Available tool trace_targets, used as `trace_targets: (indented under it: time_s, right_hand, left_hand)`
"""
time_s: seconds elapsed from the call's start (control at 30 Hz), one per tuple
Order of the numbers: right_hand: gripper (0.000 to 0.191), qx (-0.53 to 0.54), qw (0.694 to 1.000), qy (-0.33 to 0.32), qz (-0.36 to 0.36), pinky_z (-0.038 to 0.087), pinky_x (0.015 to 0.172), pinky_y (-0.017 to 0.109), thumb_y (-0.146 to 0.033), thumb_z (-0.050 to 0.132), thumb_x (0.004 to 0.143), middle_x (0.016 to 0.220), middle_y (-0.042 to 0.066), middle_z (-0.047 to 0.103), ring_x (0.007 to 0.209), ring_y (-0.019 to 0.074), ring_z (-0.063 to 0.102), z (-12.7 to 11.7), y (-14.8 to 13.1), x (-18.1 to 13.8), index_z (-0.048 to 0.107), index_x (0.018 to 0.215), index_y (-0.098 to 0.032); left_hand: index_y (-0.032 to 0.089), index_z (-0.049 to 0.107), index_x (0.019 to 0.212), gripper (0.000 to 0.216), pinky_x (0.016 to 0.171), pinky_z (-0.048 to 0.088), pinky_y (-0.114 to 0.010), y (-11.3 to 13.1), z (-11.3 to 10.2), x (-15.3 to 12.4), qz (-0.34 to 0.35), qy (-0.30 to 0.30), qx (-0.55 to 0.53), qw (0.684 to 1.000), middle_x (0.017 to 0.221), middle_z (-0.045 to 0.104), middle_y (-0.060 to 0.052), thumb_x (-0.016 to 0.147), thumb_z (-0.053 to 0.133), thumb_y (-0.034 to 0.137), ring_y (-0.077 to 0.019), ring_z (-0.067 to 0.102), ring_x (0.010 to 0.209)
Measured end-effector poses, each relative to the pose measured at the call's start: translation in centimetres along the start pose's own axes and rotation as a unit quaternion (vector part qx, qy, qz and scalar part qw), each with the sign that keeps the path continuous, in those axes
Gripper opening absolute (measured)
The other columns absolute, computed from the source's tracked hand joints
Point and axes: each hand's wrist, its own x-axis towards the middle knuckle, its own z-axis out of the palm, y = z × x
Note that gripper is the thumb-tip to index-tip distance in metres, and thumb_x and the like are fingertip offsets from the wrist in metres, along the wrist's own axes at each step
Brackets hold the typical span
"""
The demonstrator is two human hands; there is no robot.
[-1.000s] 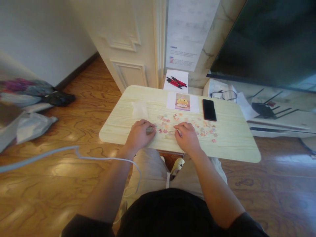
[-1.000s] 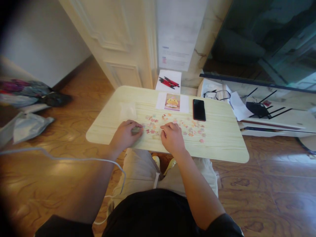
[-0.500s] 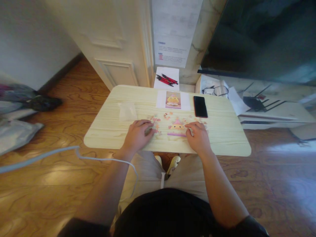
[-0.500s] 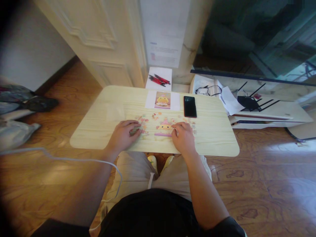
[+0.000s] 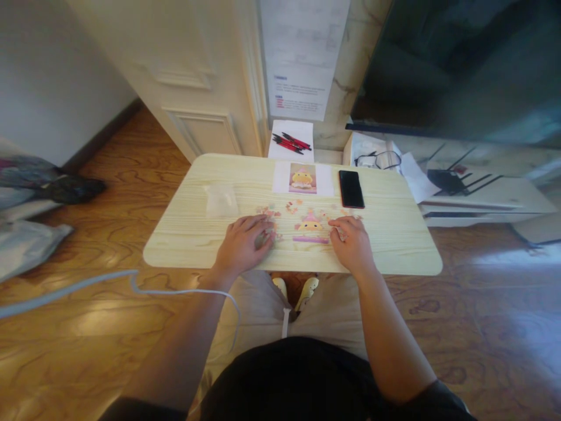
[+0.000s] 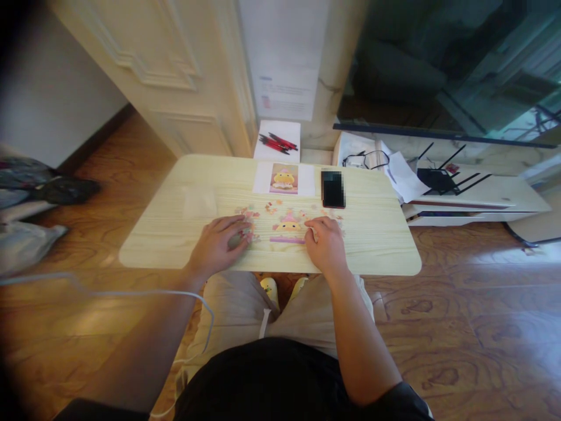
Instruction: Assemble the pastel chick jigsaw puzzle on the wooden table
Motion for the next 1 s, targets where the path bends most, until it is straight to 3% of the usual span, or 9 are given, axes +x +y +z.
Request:
trace_targets:
  time_s: [0.67, 0.8, 0.9, 1.0]
  right_hand:
    - [0.022, -0.014, 0.999, 0.022, 0.022, 0.052, 0.104, 0.05, -0.021, 0.059, 0.094, 0.11, 0.009, 0.073, 0.112, 0.0293, 0.064, -1.5, 3.0, -0.8, 0.078, 0.105, -0.022]
    - [0.021, -0.015, 1.0, 0.011, 0.023, 0.052, 0.103, 0.051, -0.023, 0.06, 0.095, 0.11, 0.01, 0.072, 0.112, 0.0299, 0.063, -1.3, 3.0, -0.8, 0.078, 0.106, -0.023]
    - [0.021, -0.009, 1.0, 0.014, 0.011, 0.052, 0.103, 0.05, -0.023, 0.061, 0.094, 0.109, 0.009, 0.072, 0.111, 0.0295, 0.064, -1.2, 2.7, -0.7, 0.078, 0.105, -0.024]
    - [0.022, -0.005, 1.0, 0.02, 0.002, 0.052, 0.103, 0.05, -0.021, 0.059, 0.094, 0.108, 0.009, 0.072, 0.111, 0.0289, 0.064, -1.0, 2.3, -0.5, 0.078, 0.105, -0.024]
  left_hand:
    - [0.032, 0.069, 0.131, 0.037, 0.114, 0.043, -0.052, 0.2, 0.3, 0.0, -0.007, -0.001, -0.006, 1.0, 0.147, 0.064, -0.004, 0.098, 0.059, 0.044, -0.0312, 0.055, 0.136]
    - [0.028, 0.066, 0.131, 0.037, 0.117, 0.044, -0.048, -0.4, 0.0, -0.1, -0.017, 0.049, -0.052, 0.997, 0.145, 0.064, -0.006, 0.096, 0.062, 0.039, -0.028, 0.057, 0.135]
    - [0.025, 0.065, 0.127, 0.034, 0.114, 0.048, -0.045, -1.2, -0.1, -0.1, -0.072, 0.107, -0.09, 0.988, 0.132, 0.068, -0.007, 0.093, 0.061, 0.03, -0.026, 0.062, 0.128]
    - [0.024, 0.065, 0.123, 0.035, 0.108, 0.052, -0.043, -1.7, -0.1, -0.1, -0.109, 0.122, -0.096, 0.982, 0.123, 0.07, -0.007, 0.089, 0.06, 0.024, -0.026, 0.065, 0.119]
